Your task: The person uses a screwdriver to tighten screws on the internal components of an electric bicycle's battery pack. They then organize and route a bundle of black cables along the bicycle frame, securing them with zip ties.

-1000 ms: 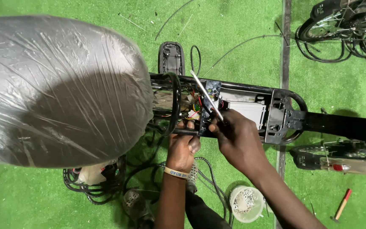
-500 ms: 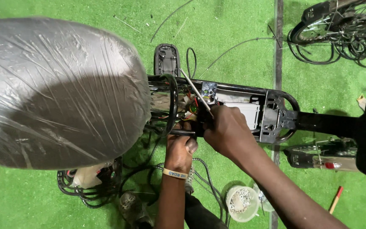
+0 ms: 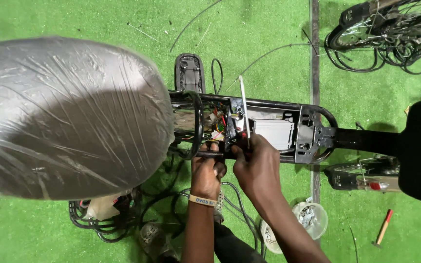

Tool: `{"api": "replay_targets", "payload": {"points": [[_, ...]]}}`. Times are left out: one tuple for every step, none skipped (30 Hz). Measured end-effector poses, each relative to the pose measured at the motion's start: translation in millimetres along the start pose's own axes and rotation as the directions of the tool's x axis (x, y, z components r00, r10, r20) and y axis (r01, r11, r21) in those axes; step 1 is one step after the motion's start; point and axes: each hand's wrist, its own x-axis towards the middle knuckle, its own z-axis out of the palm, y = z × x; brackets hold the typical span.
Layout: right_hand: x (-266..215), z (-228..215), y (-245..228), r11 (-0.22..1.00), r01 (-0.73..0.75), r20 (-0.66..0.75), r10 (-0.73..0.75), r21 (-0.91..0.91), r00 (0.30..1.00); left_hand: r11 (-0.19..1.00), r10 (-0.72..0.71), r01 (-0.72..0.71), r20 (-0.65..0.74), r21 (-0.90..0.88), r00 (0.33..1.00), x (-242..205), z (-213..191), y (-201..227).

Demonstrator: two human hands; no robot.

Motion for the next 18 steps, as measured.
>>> {"api": "replay_targets", "payload": {"points": [[1,2,1,1.0,0.003,-0.004,-0.003,0.003,1.0,1.0,0.004,-0.004,0.004,0.001,1.0,-1,2,5],[3,4,2,0.998,-0.048,-0.021,0.049,0.037,0.999,1.0,-0.009,0.009,0.008,0.008,1.0,-3,3,10],[2,6,4,0.992,-0.104,-0.031,0.106,0.069,0.994,1.0,-0.026,0.026,0.006,0.017,1.0,-7,3,14],[2,6,1,0.992,-0.106,-0.029,0.109,0.07,0.994,0.999,-0.027,0.027,0.004,0.019,1.0,-8,1,14],[3,5,-1,0.986,-0.153,-0.018,0.154,0.06,0.988,1.0,-0.026,0.026,0.017,0.016,1.0,-8,1,13],[4,4,-3,0.979,-0.199,-0.008,0.199,0.05,0.98,1.0,-0.025,0.025,0.03,0.013,0.999,-7,1,12],[4,4,-3,0.978,-0.202,-0.01,0.202,0.049,0.979,0.999,-0.029,0.029,0.032,0.014,0.999,-7,-1,11],[5,3,-3,0.977,-0.205,-0.015,0.206,0.062,0.978,0.999,-0.035,0.034,0.025,0.011,0.999,-7,-2,10],[6,3,-3,0.975,-0.207,-0.02,0.209,0.075,0.978,0.999,-0.04,0.039,0.017,0.007,0.999,-6,-2,9],[8,3,-1,0.975,-0.209,-0.022,0.211,0.074,0.977,0.999,-0.042,0.042,0.019,0.007,0.999,-3,-2,7],[8,4,0,0.976,-0.207,-0.038,0.21,0.071,0.977,1.0,-0.029,0.029,0.019,0.008,0.999,-1,-3,6],[9,5,2,0.976,-0.206,-0.053,0.21,0.069,0.976,1.0,-0.016,0.016,0.019,0.008,1.0,1,-4,5],[8,2,1,0.976,-0.208,-0.056,0.212,0.068,0.976,1.0,-0.019,0.019,0.022,0.009,1.0,1,-7,3],[8,0,-1,0.972,-0.223,-0.06,0.228,0.081,0.972,0.999,-0.028,0.028,0.028,0.025,0.999,2,-10,1],[7,-3,-3,0.967,-0.236,-0.061,0.242,0.093,0.968,0.999,-0.036,0.035,0.032,0.042,0.999,2,-14,0],[7,-3,-1,0.967,-0.237,-0.062,0.243,0.093,0.968,0.998,-0.038,0.036,0.033,0.042,0.999,2,-16,5],[8,-4,4,0.966,-0.238,-0.047,0.243,0.098,0.969,0.993,-0.037,0.032,0.046,0.113,0.998,4,-17,6],[10,-5,8,0.966,-0.238,-0.032,0.242,0.104,0.97,0.983,-0.038,0.026,0.059,0.183,0.998,5,-18,7]]}}
